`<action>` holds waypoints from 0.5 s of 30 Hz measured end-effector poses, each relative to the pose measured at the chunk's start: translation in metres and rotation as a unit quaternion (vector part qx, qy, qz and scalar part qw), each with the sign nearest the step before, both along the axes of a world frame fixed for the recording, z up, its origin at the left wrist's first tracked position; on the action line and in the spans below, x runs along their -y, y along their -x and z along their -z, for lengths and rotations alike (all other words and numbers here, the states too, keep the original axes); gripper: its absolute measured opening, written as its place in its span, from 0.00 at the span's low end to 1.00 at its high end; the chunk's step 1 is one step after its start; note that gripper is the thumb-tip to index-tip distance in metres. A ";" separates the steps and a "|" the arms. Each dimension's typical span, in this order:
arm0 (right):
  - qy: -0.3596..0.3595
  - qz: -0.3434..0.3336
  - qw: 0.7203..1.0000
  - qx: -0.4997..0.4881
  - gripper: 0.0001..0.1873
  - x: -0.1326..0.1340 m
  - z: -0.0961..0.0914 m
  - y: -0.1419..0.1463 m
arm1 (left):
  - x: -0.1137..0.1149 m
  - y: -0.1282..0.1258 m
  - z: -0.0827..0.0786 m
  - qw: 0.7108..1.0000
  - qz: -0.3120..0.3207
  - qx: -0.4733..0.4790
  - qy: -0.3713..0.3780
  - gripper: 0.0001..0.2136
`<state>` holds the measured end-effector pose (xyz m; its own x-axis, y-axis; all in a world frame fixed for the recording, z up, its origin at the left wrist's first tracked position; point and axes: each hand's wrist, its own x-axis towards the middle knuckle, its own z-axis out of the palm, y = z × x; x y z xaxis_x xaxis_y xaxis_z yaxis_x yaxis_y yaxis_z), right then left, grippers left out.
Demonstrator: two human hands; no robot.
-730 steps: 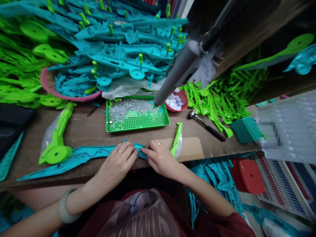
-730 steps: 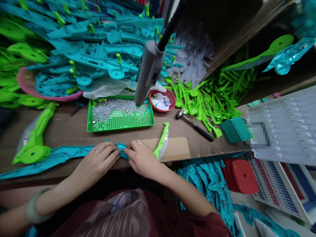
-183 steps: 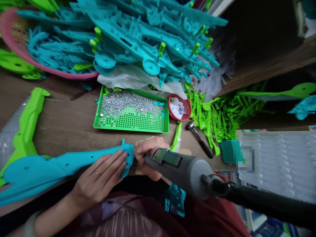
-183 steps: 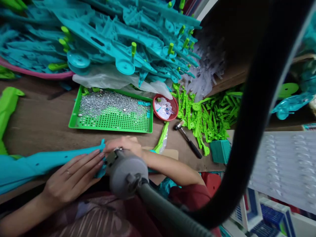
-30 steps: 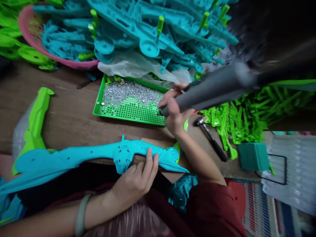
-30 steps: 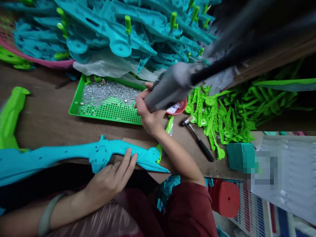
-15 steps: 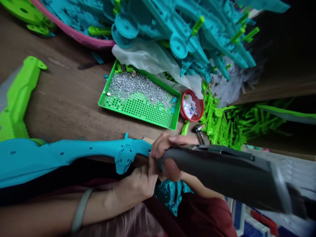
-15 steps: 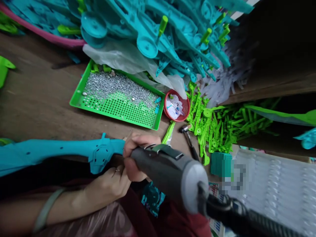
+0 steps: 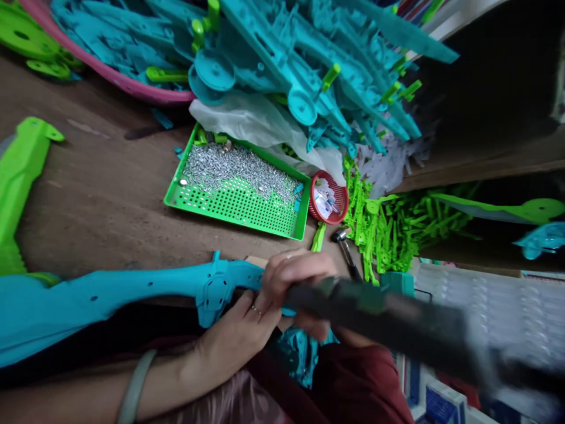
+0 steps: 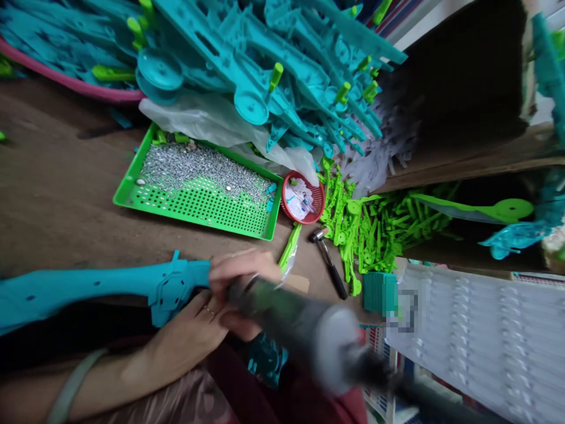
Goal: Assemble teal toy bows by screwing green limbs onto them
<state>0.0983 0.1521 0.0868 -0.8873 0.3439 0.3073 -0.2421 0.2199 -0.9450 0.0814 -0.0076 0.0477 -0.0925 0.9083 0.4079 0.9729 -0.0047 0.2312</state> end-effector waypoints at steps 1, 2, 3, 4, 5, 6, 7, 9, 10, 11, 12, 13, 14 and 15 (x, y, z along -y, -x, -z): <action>0.005 0.017 0.998 -0.063 0.16 -0.011 -0.003 0.010 | -0.005 0.001 0.001 1.000 -0.001 -0.008 -0.005 0.18; 0.006 0.050 0.991 -0.126 0.16 -0.024 -0.004 0.021 | -0.010 0.002 0.002 1.000 0.010 -0.015 -0.014 0.19; 0.001 0.103 0.978 -0.182 0.15 -0.035 -0.001 0.032 | -0.014 0.002 0.004 0.999 0.029 -0.022 -0.026 0.20; -0.004 0.159 0.966 -0.202 0.14 -0.046 0.004 0.042 | -0.018 0.002 0.007 0.998 0.049 -0.029 -0.039 0.19; -0.012 0.204 0.959 -0.197 0.14 -0.056 0.012 0.051 | -0.021 0.001 0.009 0.996 0.067 -0.034 -0.052 0.19; -0.020 0.240 0.954 -0.179 0.15 -0.063 0.020 0.058 | -0.023 0.000 0.012 0.994 0.079 -0.037 -0.065 0.18; -0.032 0.262 0.953 -0.149 0.16 -0.068 0.028 0.063 | -0.024 -0.001 0.015 0.993 0.083 -0.036 -0.076 0.17; -0.062 0.291 0.949 -0.105 0.21 -0.074 0.041 0.066 | -0.025 -0.003 0.019 0.992 0.085 -0.028 -0.093 0.16; -0.078 0.298 0.947 -0.088 0.23 -0.075 0.046 0.066 | -0.025 -0.003 0.020 0.991 0.087 -0.023 -0.099 0.16; -0.093 0.302 0.946 -0.071 0.24 -0.075 0.049 0.065 | -0.025 -0.004 0.021 0.991 0.088 -0.020 -0.101 0.15; -0.105 0.302 0.946 -0.052 0.25 -0.075 0.051 0.064 | -0.025 -0.004 0.020 0.991 0.087 -0.017 -0.103 0.15; -0.113 0.298 0.947 -0.033 0.26 -0.075 0.052 0.063 | -0.024 -0.003 0.020 0.991 0.085 -0.014 -0.106 0.15; -0.118 0.295 0.948 -0.021 0.26 -0.075 0.052 0.062 | -0.024 -0.003 0.019 0.991 0.082 -0.013 -0.109 0.15; -0.118 0.293 0.949 -0.014 0.26 -0.075 0.052 0.061 | -0.024 -0.003 0.018 0.991 0.078 -0.013 -0.112 0.15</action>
<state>0.0371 0.2267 0.0349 -0.5555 0.6941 0.4579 -0.0370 0.5295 -0.8475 0.0844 0.0165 0.0293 0.0555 0.7977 0.6005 0.9619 -0.2040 0.1820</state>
